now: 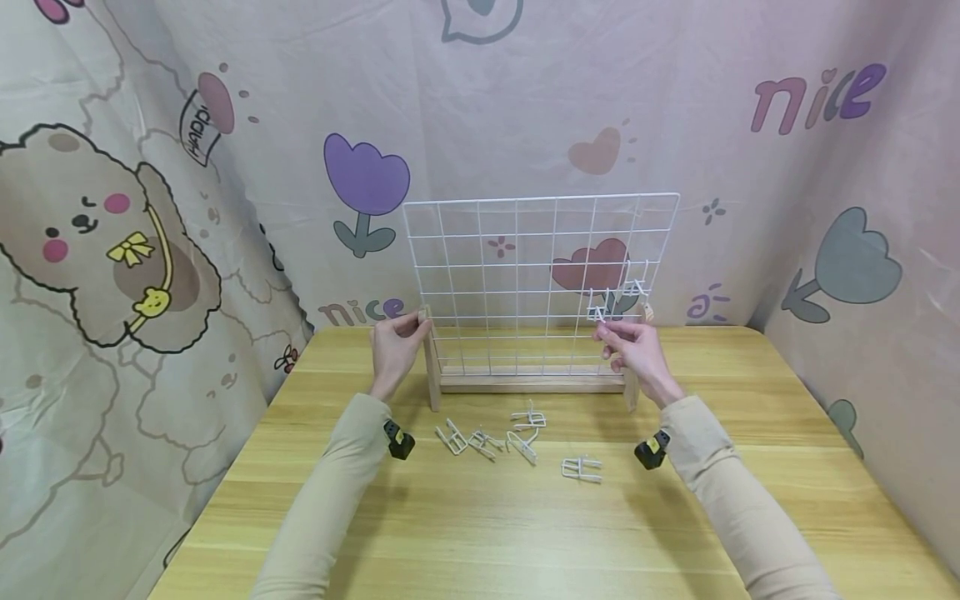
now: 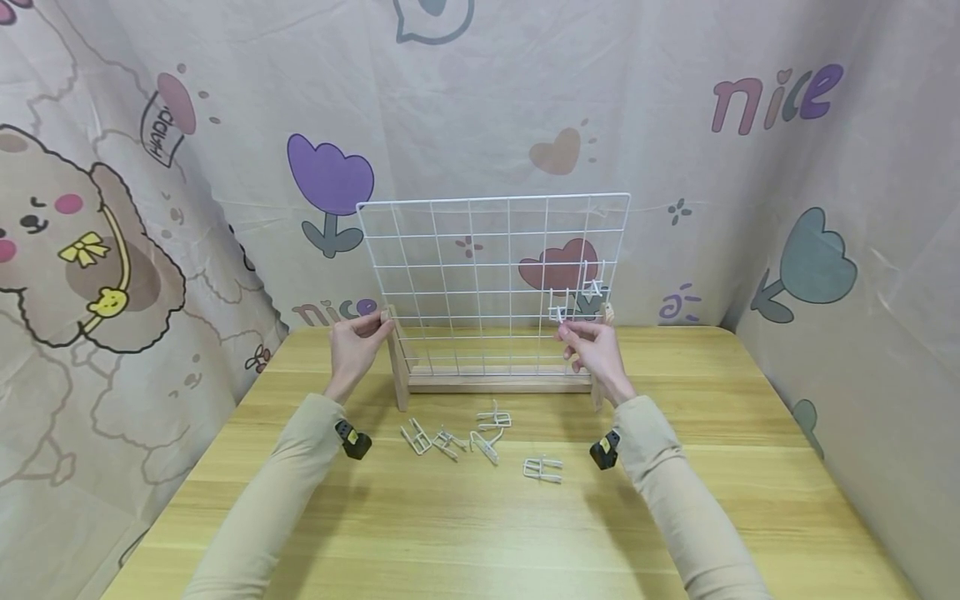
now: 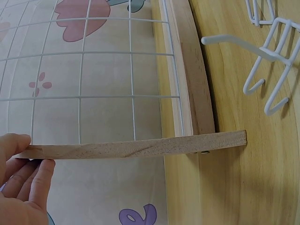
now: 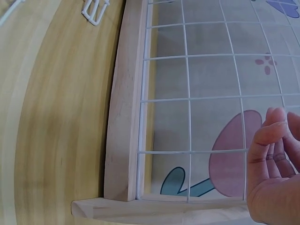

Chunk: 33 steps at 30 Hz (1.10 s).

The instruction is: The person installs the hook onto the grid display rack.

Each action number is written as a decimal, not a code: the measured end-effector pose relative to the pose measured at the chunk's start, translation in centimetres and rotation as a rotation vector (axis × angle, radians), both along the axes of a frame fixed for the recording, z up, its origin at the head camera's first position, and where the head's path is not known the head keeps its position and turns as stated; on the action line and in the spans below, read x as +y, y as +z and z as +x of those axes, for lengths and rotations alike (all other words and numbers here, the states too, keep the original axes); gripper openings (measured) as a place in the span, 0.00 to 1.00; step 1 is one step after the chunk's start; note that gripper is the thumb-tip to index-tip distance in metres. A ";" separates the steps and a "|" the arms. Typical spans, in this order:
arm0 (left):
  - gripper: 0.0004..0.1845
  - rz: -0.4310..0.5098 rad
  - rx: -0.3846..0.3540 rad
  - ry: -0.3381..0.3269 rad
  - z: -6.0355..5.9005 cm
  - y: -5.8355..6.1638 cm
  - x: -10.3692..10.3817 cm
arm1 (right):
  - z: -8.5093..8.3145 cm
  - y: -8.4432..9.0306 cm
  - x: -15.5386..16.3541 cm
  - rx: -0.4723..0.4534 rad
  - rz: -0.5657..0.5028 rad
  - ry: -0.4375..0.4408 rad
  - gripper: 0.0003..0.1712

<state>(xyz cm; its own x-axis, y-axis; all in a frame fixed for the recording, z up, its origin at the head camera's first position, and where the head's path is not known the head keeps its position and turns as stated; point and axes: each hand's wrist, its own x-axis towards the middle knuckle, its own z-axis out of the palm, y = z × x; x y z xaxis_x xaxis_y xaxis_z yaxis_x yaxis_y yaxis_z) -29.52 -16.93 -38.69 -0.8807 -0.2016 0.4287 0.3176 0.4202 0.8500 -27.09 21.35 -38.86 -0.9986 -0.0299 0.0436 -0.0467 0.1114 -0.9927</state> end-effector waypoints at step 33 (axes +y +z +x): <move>0.15 -0.016 0.008 -0.003 -0.2 -0.3 -0.2 | 3.1 -6.3 2.0 -0.104 0.295 0.482 0.24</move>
